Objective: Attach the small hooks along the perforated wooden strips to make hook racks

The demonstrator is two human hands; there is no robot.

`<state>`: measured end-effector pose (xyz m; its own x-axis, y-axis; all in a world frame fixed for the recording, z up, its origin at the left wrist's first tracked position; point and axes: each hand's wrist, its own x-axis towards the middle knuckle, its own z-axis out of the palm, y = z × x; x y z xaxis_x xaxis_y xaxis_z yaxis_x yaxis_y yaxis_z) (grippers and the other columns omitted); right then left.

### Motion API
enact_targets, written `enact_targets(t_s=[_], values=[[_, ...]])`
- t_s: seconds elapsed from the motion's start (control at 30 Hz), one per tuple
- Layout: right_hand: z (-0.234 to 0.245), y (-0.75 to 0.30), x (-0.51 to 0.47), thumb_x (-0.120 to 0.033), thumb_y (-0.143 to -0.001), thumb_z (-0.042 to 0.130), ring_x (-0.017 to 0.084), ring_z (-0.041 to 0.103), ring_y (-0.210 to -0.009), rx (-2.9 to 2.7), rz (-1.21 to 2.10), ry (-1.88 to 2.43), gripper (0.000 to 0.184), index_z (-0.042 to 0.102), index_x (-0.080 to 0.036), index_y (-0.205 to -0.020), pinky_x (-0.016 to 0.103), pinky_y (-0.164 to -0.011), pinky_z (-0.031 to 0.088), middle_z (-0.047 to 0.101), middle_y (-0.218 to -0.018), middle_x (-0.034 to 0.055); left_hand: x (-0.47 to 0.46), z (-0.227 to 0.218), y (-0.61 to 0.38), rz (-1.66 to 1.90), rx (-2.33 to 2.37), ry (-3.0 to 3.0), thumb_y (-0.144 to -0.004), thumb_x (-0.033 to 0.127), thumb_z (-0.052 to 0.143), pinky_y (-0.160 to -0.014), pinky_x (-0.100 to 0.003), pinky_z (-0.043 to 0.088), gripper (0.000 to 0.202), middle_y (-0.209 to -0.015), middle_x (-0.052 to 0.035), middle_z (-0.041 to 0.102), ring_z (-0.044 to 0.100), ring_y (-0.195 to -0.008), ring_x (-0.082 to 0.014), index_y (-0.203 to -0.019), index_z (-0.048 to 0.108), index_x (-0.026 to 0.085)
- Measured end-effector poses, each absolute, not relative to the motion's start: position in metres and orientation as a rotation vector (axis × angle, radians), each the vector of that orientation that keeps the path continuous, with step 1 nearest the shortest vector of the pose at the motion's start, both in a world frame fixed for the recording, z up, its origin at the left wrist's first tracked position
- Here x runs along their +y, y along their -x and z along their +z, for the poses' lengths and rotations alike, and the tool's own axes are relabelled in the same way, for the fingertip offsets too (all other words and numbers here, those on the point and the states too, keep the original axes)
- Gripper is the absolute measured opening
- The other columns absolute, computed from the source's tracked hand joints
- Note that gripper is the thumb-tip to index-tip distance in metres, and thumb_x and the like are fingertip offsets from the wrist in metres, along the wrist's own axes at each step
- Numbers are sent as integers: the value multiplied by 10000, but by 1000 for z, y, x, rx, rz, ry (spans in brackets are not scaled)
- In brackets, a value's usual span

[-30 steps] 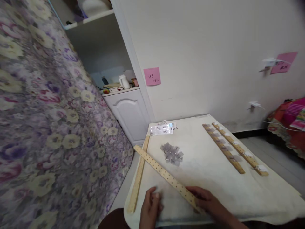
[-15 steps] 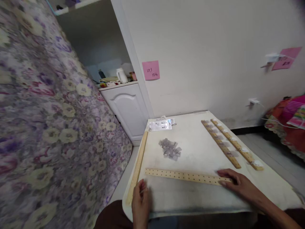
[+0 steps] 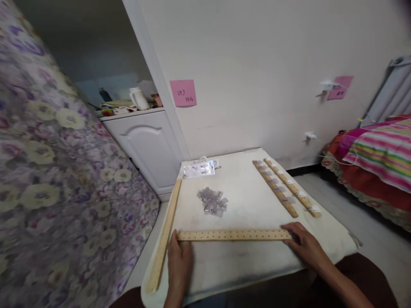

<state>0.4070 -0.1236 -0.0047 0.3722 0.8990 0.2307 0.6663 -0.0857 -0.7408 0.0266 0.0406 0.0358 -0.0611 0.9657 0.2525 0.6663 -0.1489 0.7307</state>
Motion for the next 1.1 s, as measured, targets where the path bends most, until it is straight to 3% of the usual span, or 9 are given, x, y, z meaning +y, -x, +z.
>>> enact_targets(t_s=[0.1,0.33,0.5,0.73,0.97,1.1], values=[[2,-406,-123,-254,-737,539,194,598,-780,-1337,376,1821,331,631,-206,-1052,317,-722,510,613,-959,64,37,35,-22,1065,1738,-1833,-823,436,404,-1090,-477,300,645,-1331,-218,458,406,-1273,-316,-1334,363,44],[-5,-412,-122,-265,-772,486,184,578,-764,-1250,280,1851,398,578,-183,-1150,335,-745,499,592,-996,73,9,16,-3,1054,1682,-1779,-775,529,464,-1066,-505,330,688,-1327,-167,471,445,-1238,-324,-1326,392,122],[-8,-411,-123,-290,-790,463,183,578,-762,-1213,241,1914,390,577,-181,-1147,339,-749,497,592,-1024,81,-1,10,-4,1120,1652,-1717,-781,493,474,-1065,-512,330,592,-1277,-146,513,473,-1206,-312,-1259,462,143],[-16,-414,-126,-337,-796,457,181,585,-751,-1226,220,1970,403,571,-184,-1150,320,-742,495,590,-1011,71,-3,10,-2,1155,1595,-1697,-784,407,500,-1047,-446,377,508,-1227,-118,550,515,-1162,-266,-1226,498,158],[-26,-421,-128,-277,-770,425,205,591,-862,-1285,235,1976,427,553,-185,-1166,343,-827,477,577,-1085,80,-4,10,1,1174,1588,-1842,-805,368,492,-1012,-463,409,434,-1173,-124,573,529,-1126,-263,-1182,527,157],[-12,-415,-129,-368,-790,446,228,588,-866,-1165,139,2008,420,570,-189,-1149,369,-805,476,569,-1114,97,-3,6,3,1165,1616,-1916,-817,350,469,-1007,-477,412,413,-1168,-129,576,528,-1123,-270,-1172,534,149]])
